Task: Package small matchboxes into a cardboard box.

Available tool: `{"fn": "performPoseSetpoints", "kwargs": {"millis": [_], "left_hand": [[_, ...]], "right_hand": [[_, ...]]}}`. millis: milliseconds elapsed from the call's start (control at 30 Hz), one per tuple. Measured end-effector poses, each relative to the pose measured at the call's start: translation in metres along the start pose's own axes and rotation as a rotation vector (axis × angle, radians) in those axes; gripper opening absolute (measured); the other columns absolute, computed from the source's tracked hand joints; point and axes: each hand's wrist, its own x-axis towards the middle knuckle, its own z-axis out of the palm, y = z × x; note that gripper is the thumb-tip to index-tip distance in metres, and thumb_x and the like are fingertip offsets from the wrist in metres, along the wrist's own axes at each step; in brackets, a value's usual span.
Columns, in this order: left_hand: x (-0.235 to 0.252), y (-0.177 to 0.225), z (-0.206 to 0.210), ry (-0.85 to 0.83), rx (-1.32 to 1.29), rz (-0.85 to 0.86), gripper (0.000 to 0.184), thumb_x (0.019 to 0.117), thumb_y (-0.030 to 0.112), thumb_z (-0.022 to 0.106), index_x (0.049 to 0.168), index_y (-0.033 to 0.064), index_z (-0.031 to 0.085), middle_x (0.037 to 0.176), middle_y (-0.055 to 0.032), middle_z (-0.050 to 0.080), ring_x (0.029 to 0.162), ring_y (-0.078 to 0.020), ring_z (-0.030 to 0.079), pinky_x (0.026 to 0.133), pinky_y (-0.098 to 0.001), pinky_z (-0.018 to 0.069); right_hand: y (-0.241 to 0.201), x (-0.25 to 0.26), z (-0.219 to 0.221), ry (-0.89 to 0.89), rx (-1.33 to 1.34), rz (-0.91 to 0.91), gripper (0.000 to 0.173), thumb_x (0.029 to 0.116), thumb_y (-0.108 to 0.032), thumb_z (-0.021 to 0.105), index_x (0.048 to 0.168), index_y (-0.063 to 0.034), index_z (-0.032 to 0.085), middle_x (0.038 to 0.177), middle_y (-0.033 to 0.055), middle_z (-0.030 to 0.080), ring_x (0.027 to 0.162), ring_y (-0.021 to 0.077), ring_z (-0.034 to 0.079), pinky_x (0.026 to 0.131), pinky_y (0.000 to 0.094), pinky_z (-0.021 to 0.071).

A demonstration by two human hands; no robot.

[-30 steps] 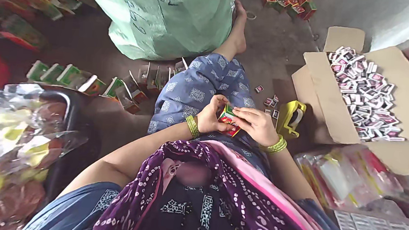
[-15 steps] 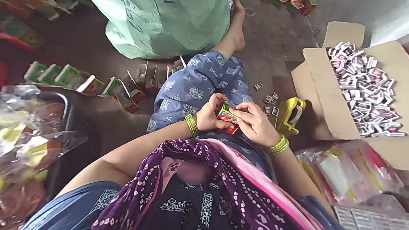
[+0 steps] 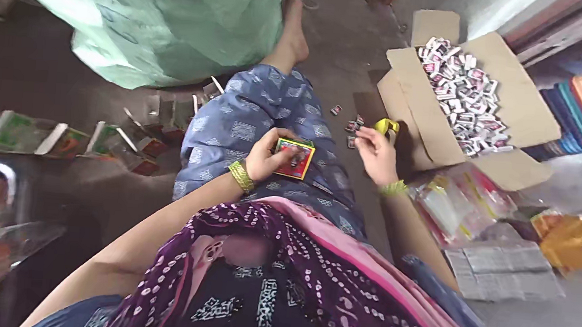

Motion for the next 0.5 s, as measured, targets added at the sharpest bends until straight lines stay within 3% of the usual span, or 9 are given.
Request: {"fn": "performPoseSetpoints", "kwargs": {"millis": [100,200,267,367,500], "left_hand": [[-0.001,-0.001,-0.002,0.001,-0.003,-0.005,0.028,0.1024,0.020,0.055,0.128,0.0083,0.059,0.112,-0.0054,0.071,0.090,-0.0122,0.071,0.079,-0.0344,0.0617],[0.003,-0.003,-0.001,0.015,0.004,-0.002,0.027,0.1028,0.019,0.051,0.126,0.0082,0.060,0.109,-0.0046,0.071,0.087,-0.0098,0.070,0.077,-0.0317,0.0612],[0.003,-0.003,0.000,0.014,0.002,-0.017,0.027,0.1028,0.020,0.050,0.126,0.0091,0.060,0.108,-0.0045,0.071,0.085,-0.0095,0.070,0.076,-0.0317,0.0612],[0.003,-0.003,0.000,0.013,0.005,-0.024,0.028,0.1030,0.021,0.050,0.127,0.0097,0.060,0.105,-0.0039,0.072,0.083,-0.0091,0.071,0.074,-0.0308,0.0615],[0.002,-0.002,-0.001,0.014,-0.004,-0.034,0.028,0.1029,0.022,0.051,0.126,0.0104,0.060,0.104,-0.0034,0.070,0.084,-0.0091,0.070,0.074,-0.0309,0.0613]], "right_hand": [[0.047,0.006,-0.049,0.121,-0.260,0.347,0.036,0.1021,-0.018,0.060,0.133,-0.0008,0.062,0.128,0.0201,0.067,0.119,0.0333,0.065,0.104,0.0542,0.0497],[0.092,0.005,-0.072,0.020,-0.355,0.609,0.041,0.1040,-0.023,0.058,0.140,-0.0038,0.059,0.133,0.0228,0.064,0.126,0.0397,0.060,0.108,0.0607,0.0443],[0.118,0.000,-0.071,-0.073,-0.304,0.662,0.042,0.1057,-0.027,0.056,0.142,-0.0050,0.057,0.138,0.0219,0.061,0.132,0.0375,0.056,0.112,0.0588,0.0410],[0.133,-0.004,-0.063,-0.064,-0.197,0.647,0.042,0.1054,-0.029,0.058,0.140,-0.0045,0.058,0.137,0.0189,0.063,0.129,0.0321,0.059,0.111,0.0536,0.0438],[0.138,-0.001,-0.055,0.074,-0.065,0.700,0.048,0.0931,-0.029,0.077,0.132,-0.0029,0.064,0.125,0.0184,0.069,0.119,0.0311,0.065,0.106,0.0518,0.0484]]}}
